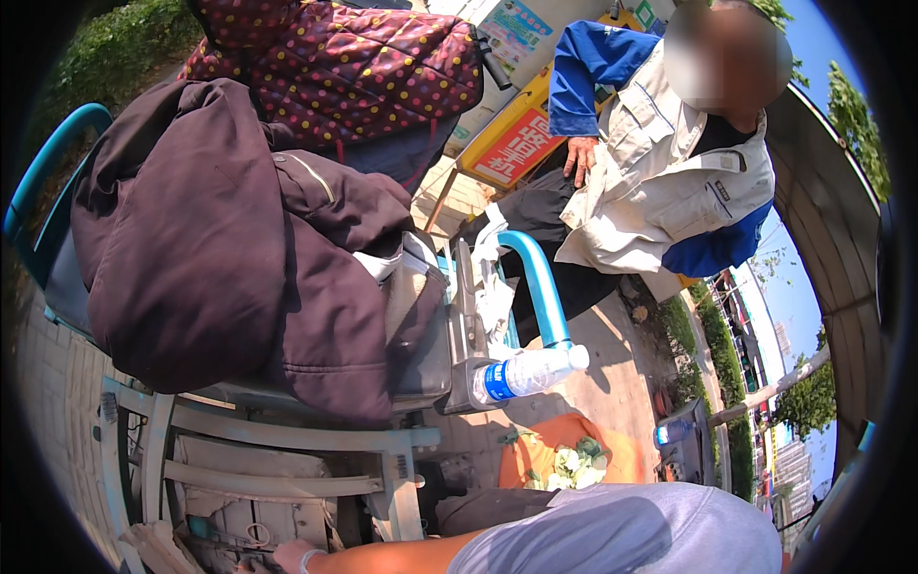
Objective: The person removes a battery from a teal three-wheeled vehicle, cleans the compartment, and reinstalls the battery. They connect the red and black cables to the terminals and tighten the connections with a wrench.
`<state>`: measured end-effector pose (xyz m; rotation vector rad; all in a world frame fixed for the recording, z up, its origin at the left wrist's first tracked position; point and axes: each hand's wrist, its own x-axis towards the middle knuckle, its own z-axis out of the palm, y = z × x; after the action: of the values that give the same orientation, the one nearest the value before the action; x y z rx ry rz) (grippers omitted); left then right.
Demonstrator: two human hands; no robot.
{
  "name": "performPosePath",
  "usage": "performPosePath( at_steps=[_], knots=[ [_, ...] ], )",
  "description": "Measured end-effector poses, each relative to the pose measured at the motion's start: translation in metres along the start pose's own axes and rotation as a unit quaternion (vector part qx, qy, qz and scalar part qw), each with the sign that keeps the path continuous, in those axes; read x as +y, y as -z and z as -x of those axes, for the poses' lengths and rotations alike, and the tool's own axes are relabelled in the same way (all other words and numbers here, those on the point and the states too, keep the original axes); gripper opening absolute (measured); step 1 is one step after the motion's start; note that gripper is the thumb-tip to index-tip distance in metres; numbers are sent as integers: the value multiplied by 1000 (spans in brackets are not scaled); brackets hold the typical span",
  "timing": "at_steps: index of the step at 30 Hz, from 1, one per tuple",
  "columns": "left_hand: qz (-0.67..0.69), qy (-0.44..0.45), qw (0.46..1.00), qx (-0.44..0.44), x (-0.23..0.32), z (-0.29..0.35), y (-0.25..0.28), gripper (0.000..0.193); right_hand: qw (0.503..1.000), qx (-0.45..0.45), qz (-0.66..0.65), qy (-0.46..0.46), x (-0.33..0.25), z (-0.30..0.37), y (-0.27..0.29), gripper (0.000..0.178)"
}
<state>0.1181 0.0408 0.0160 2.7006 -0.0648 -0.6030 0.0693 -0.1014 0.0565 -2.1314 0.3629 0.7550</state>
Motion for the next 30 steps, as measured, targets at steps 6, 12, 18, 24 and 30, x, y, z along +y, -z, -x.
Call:
performPosePath(
  at_steps=[6, 12, 18, 24, 30],
  knots=[
    [-43, -11, 999, 23, -7, -4, -4, 37, 1000, 4, -10, -3, 2, -1, 5, 27],
    [-12, 20, 1000, 9, -11, -8, -5, 45, 1000, 8, -15, -9, 1, -2, 9, 24],
    [-48, -5, 998, 31, -12, -5, -6, 46, 1000, 1, -8, -17, 2, -8, 2, 22],
    [-63, 4, 997, 36, 2, -4, 3, 47, 999, -9, 7, -38, -6, -2, 7, 21],
    [29, -26, 996, 74, 4, 2, -4, 21, 994, -12, 90, -55, -2, 9, 6, 21]
  ],
)
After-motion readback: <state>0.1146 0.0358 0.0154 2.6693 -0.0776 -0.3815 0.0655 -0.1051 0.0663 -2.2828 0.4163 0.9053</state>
